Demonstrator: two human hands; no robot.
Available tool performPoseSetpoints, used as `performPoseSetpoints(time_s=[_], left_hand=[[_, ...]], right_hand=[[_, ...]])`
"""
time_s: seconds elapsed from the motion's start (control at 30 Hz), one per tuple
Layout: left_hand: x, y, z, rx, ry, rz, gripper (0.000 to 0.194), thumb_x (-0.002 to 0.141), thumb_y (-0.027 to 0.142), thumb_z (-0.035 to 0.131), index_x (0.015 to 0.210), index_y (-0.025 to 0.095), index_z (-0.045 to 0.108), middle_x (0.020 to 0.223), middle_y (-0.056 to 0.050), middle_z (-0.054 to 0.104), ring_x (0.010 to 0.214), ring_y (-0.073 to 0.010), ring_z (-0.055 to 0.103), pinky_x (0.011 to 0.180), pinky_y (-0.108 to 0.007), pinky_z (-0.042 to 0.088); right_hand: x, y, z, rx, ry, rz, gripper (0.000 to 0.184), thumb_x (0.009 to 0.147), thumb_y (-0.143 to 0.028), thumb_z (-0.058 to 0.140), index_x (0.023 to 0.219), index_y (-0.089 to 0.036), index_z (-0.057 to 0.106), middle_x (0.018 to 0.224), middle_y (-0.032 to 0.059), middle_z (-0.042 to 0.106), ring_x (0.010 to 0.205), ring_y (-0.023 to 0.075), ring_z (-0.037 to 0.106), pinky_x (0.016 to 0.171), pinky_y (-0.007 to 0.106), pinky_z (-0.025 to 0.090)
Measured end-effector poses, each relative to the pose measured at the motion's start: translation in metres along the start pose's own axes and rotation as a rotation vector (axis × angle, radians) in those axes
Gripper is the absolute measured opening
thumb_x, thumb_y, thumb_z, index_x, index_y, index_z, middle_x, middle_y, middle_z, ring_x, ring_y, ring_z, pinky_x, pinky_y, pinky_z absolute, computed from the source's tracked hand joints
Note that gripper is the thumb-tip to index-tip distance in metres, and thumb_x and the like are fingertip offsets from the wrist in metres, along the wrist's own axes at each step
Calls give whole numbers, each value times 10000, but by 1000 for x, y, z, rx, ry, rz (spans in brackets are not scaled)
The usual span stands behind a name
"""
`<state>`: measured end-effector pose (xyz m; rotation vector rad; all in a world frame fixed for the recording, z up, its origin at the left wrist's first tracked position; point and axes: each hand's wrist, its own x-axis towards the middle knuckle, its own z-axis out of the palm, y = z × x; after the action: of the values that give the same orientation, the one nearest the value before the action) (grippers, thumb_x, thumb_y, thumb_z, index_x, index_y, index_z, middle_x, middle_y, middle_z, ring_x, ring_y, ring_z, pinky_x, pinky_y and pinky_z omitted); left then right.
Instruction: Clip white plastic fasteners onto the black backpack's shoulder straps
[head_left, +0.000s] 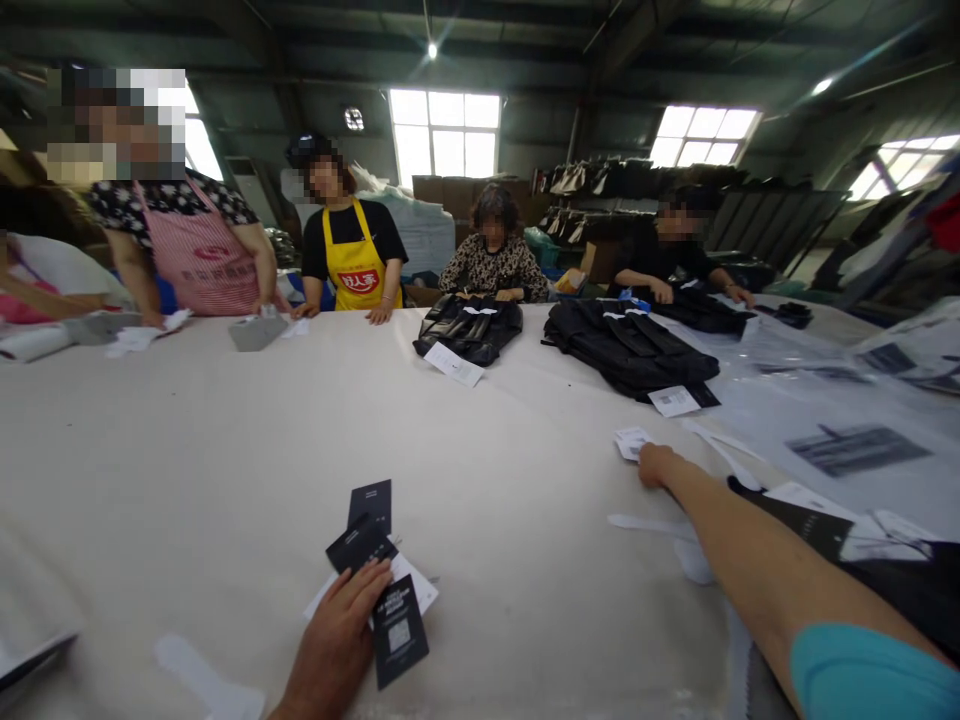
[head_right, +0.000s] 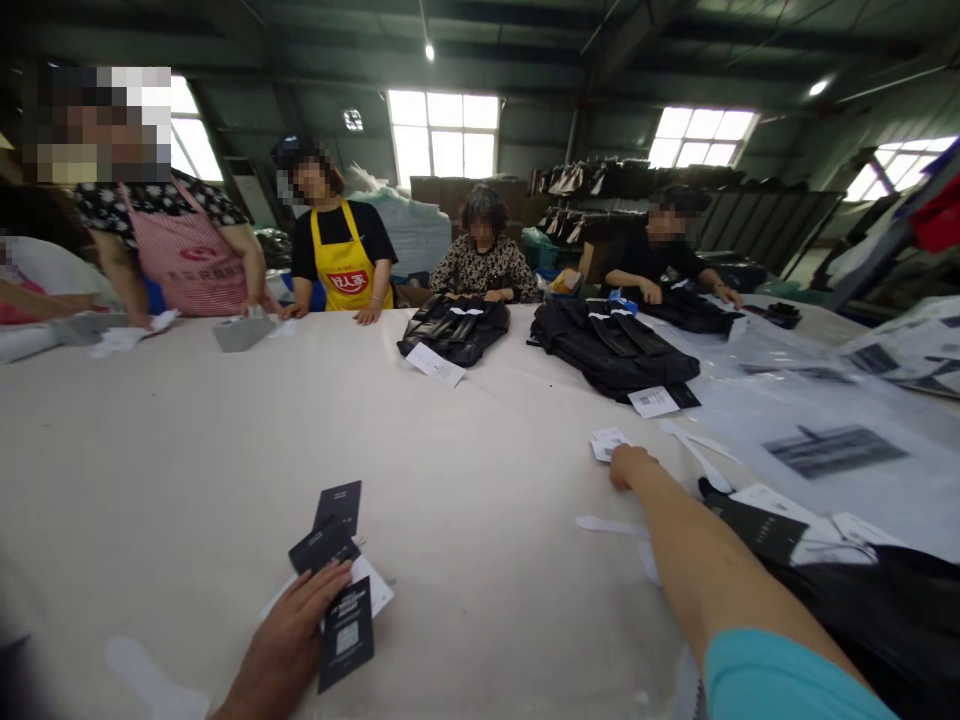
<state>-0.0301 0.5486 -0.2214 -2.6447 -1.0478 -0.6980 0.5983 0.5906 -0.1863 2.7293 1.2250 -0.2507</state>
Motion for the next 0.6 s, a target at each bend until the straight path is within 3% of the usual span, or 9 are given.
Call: performPoseSetpoints(time_s=[0.1, 0.2, 0.33, 0.5, 0.6], left_hand=[[-4, 1, 2, -45, -10, -55, 499, 774, 57, 441, 1216, 228, 597, 1226, -47, 677, 1111, -194, 649, 952, -378, 551], [-8, 3, 4, -89, -47, -106, 513, 780, 28, 417, 1211, 233, 606, 1245, -48, 666, 1145, -200, 630, 981, -412, 531], [1, 13, -10, -171, -195, -197, 519, 804, 4, 358, 1203, 209, 619, 1261, -75, 655, 1193, -220, 597, 1025, -467, 485], [14, 51, -65, -289, -455, -271, 364, 851, 63, 420, 1107, 204, 637, 1216, -93, 663, 1169, -228, 592, 1033, -458, 442], [-16, 97, -99, -301, -505, -206, 167, 832, 157, 536, 952, 203, 642, 1038, -55, 701, 1046, -217, 626, 1005, -439, 449]], right_hand=[[-16, -4, 0, -49, -35, -41, 169, 923, -180, 613, 1072, -101, 627, 1047, 100, 652, 967, 231, 628, 872, 420, 523], [-39, -14, -7, -32, 8, -142, 251, 971, -88, 406, 1114, -50, 609, 1089, 181, 643, 1007, 250, 625, 887, 406, 493], [-85, -63, -29, 45, 49, -352, 370, 890, 20, 334, 1155, -16, 590, 1121, 246, 635, 1047, 285, 613, 898, 378, 450], [-193, -150, -67, 158, 51, -729, 395, 871, -35, 394, 1214, -113, 575, 1091, 140, 677, 1024, 223, 621, 909, 279, 425], [-281, -180, -65, 251, 8, -957, 395, 885, -125, 374, 1230, -173, 561, 1033, 86, 696, 972, 214, 642, 872, 284, 464]])
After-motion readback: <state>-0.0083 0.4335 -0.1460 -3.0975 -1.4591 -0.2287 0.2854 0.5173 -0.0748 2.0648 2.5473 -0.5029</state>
